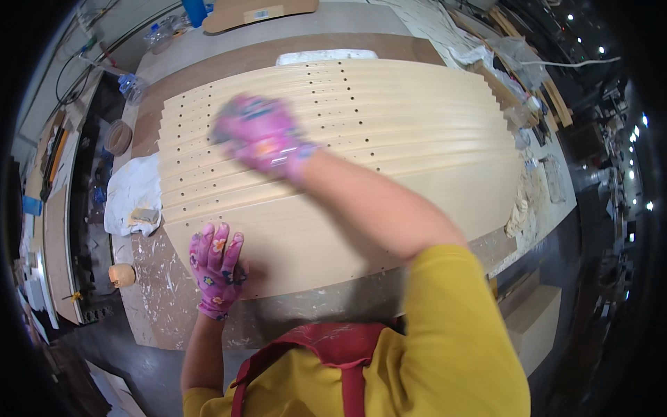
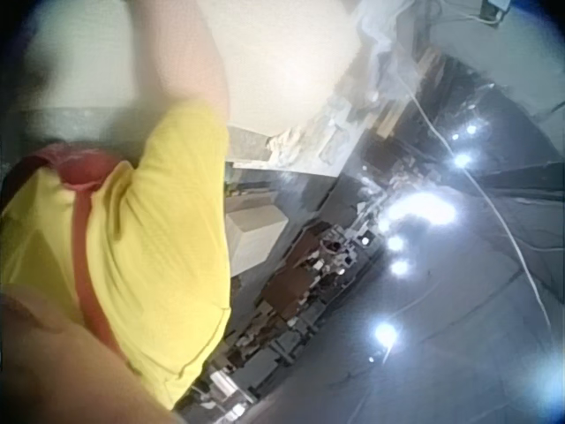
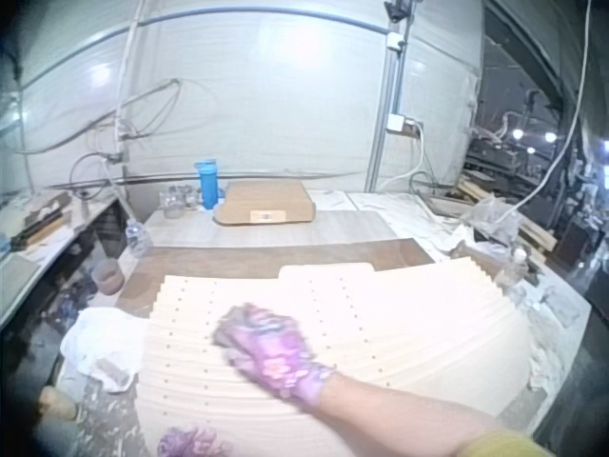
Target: The person sands the surface of a wooden panel with a block and wipes away dust using a cloth, then applies a substance from a small bottle to the edges of several panels stacked on a workbench.
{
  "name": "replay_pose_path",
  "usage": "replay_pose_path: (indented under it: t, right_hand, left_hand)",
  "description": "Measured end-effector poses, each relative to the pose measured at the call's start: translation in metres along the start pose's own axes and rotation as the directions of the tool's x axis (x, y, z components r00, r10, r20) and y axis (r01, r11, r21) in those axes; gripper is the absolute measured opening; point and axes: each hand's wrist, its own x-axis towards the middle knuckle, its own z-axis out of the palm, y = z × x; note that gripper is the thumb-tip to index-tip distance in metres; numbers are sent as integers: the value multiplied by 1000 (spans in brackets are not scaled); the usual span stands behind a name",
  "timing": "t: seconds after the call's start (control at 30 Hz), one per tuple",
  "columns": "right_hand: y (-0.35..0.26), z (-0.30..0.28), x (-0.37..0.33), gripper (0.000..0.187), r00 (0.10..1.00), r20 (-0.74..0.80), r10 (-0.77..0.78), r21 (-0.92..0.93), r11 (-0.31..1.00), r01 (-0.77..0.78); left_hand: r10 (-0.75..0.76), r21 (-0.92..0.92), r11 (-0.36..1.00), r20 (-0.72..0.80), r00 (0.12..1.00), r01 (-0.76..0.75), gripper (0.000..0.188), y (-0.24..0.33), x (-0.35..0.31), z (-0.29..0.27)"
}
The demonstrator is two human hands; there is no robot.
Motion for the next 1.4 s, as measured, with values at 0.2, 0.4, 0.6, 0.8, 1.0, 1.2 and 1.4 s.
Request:
replay_pose_path:
  t: [0.2, 0.4, 0.6, 0.8, 1.0, 1.2, 1.4]
  right_hand:
    - [213, -189, -181, 44, 764, -305, 569, -486, 597, -639]
    - [85, -96, -106, 32, 988, -150, -42, -268, 964, 0]
    - [225, -249, -237, 41, 454, -116, 883, 211, 469, -858]
    - [249, -246, -260, 48, 898, -216, 383, -550, 712, -436]
    - [297, -329, -293, 51, 507, -172, 844, -655, 286, -699]
    - [240, -169, -178, 27, 938, -282, 201, 62, 980, -191]
    - [156, -158, -149, 44, 945, -170, 279, -186, 933, -309]
  left_hand:
    - [-2, 17, 1000, 5, 1000, 2, 46, 13, 14, 2]
    - [131, -110, 985, -22, 991, -132, 54, 62, 118, 9]
    - [120, -53, 992, 234, 965, -110, 59, 79, 156, 14]
    - [137, -41, 991, 220, 966, -131, 55, 84, 161, 20]
    - [139, -17, 990, 186, 973, -138, 53, 77, 157, 21]
    - [168, -62, 985, 174, 970, -160, 53, 85, 165, 23]
    - [160, -37, 987, 147, 976, -156, 50, 86, 160, 30]
